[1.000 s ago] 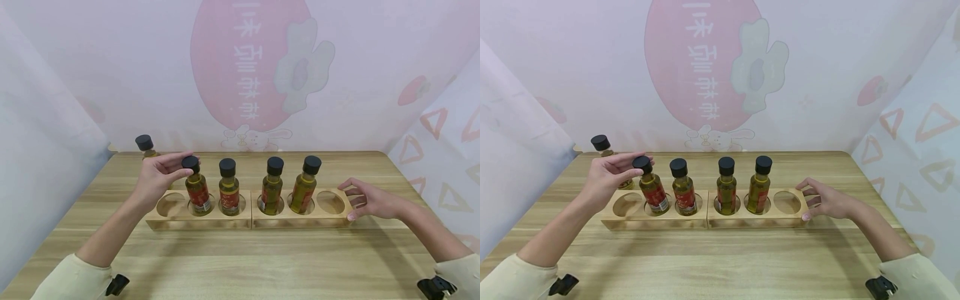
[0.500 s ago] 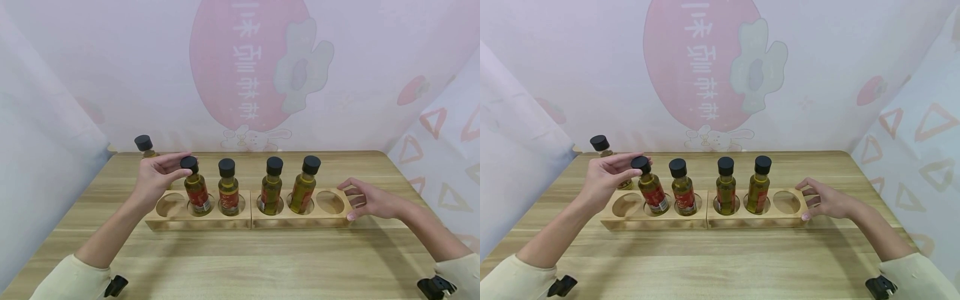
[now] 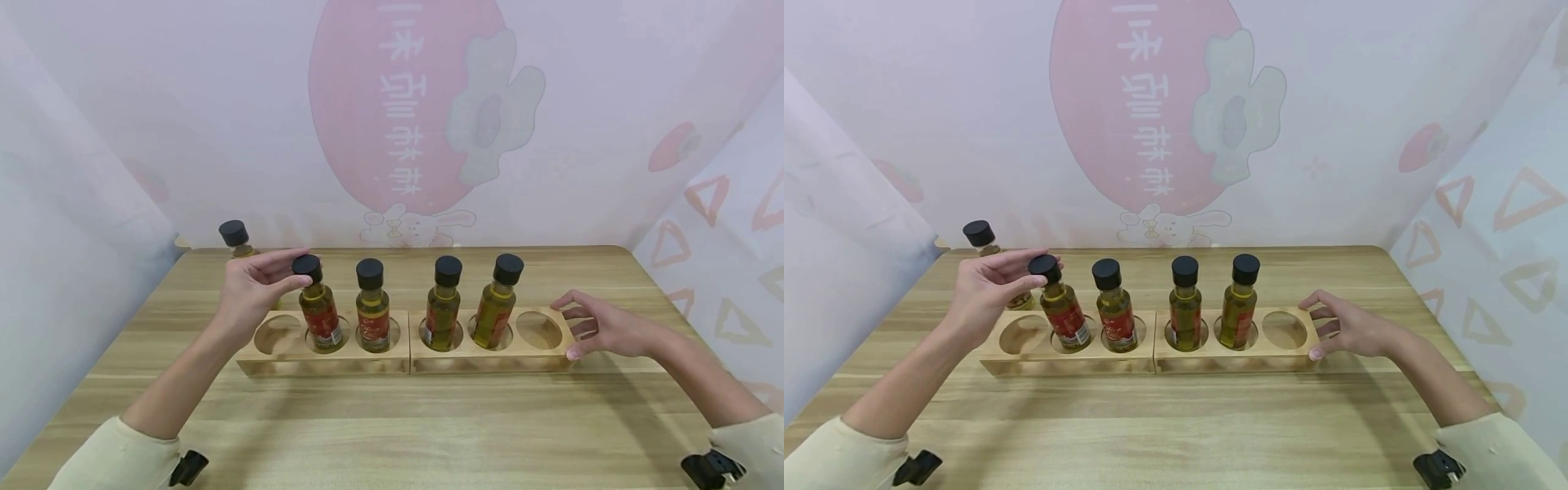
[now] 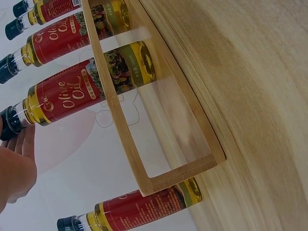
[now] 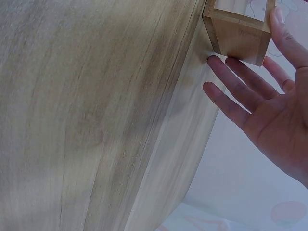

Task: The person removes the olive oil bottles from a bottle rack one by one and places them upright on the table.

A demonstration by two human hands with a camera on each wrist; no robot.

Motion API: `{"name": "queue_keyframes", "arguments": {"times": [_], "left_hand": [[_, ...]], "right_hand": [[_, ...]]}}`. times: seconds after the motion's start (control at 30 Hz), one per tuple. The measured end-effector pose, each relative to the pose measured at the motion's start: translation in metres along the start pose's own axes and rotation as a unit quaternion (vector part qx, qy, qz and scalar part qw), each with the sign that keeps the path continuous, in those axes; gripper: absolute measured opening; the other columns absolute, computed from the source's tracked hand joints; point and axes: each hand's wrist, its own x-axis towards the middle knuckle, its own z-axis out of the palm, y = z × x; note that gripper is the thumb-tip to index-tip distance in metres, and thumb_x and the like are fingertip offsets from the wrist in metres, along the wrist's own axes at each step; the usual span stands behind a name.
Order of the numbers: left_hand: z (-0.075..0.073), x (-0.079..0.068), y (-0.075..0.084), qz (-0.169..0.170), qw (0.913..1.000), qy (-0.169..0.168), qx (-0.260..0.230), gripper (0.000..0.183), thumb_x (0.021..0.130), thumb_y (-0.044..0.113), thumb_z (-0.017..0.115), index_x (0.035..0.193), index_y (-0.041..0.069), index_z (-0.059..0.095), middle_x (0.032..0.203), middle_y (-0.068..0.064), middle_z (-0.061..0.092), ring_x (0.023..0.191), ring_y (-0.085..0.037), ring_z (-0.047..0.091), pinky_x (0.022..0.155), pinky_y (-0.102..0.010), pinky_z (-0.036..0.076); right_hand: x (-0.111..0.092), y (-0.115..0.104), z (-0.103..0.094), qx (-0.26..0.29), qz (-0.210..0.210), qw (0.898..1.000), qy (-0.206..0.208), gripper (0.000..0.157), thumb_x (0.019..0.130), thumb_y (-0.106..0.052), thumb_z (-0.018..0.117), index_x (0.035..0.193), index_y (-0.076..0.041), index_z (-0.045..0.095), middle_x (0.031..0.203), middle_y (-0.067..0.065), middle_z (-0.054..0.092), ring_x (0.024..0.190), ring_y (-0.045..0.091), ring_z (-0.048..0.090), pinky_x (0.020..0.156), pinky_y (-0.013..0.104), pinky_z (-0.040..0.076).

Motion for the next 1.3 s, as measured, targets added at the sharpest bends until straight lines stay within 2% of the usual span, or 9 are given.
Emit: {"name": "queue_keyframes", "arguments": {"times": [0.2, 0.33, 0.4, 0.6, 0.93, 1.3], "left_hand": [[0.0, 0.0, 0.001, -0.001, 1.0, 0.004, 0.002, 0.037, 0.089, -0.01, 0.076, 0.12, 0.009, 0.078, 0.104, 0.007, 0.079, 0.098, -0.008, 0.076, 0.091, -0.021, 0.058], [0.0, 0.001, 0.002, -0.001, 0.9999, 0.01, 0.01, 0.038, 0.089, -0.009, 0.077, 0.126, -0.003, 0.072, 0.104, 0.007, 0.079, 0.098, -0.007, 0.076, 0.09, -0.02, 0.058], [0.001, 0.001, 0.003, -0.002, 0.9998, 0.013, 0.014, 0.038, 0.089, -0.009, 0.077, 0.126, -0.005, 0.071, 0.103, 0.008, 0.079, 0.098, -0.006, 0.075, 0.09, -0.019, 0.058], [0.002, 0.003, 0.008, -0.009, 0.9991, 0.03, 0.028, 0.034, 0.089, -0.007, 0.078, 0.118, 0.011, 0.079, 0.101, 0.009, 0.079, 0.096, -0.005, 0.076, 0.088, -0.017, 0.058], [0.002, 0.005, 0.012, -0.012, 0.9986, 0.042, 0.029, 0.033, 0.09, -0.006, 0.077, 0.121, 0.008, 0.078, 0.101, 0.01, 0.079, 0.095, -0.004, 0.075, 0.09, -0.017, 0.057], [0.004, 0.01, 0.022, -0.009, 0.9987, 0.048, 0.015, 0.033, 0.09, -0.007, 0.077, 0.115, 0.016, 0.081, 0.1, 0.008, 0.08, 0.095, -0.006, 0.076, 0.091, -0.018, 0.057]], "right_hand": [[0.0, 0.001, -0.001, 0.006, 0.002, 1.0, -0.003, 0.071, 0.087, -0.005, 0.083, 0.138, 0.011, 0.036, 0.146, 0.044, 0.039, 0.122, 0.057, 0.056, 0.091, 0.04, 0.059], [0.0, 0.001, -0.001, 0.006, 0.002, 1.0, -0.003, 0.072, 0.087, -0.005, 0.083, 0.139, 0.01, 0.036, 0.146, 0.044, 0.039, 0.123, 0.057, 0.056, 0.092, 0.04, 0.059], [0.0, 0.001, 0.0, 0.006, 0.003, 1.0, -0.003, 0.072, 0.087, -0.005, 0.083, 0.139, 0.01, 0.036, 0.146, 0.044, 0.039, 0.123, 0.057, 0.055, 0.092, 0.041, 0.059], [0.0, 0.0, 0.0, -0.001, 0.007, 1.0, -0.002, 0.072, 0.087, -0.007, 0.084, 0.139, 0.009, 0.037, 0.147, 0.044, 0.039, 0.124, 0.058, 0.055, 0.092, 0.042, 0.059], [0.0, 0.0, 0.0, -0.001, 0.001, 1.0, -0.003, 0.071, 0.087, -0.006, 0.083, 0.139, 0.01, 0.037, 0.147, 0.044, 0.038, 0.124, 0.059, 0.054, 0.093, 0.043, 0.059], [0.0, 0.0, 0.0, -0.007, -0.009, 1.0, 0.001, 0.071, 0.087, -0.005, 0.084, 0.138, 0.011, 0.037, 0.145, 0.044, 0.04, 0.123, 0.058, 0.055, 0.093, 0.043, 0.058]]}}
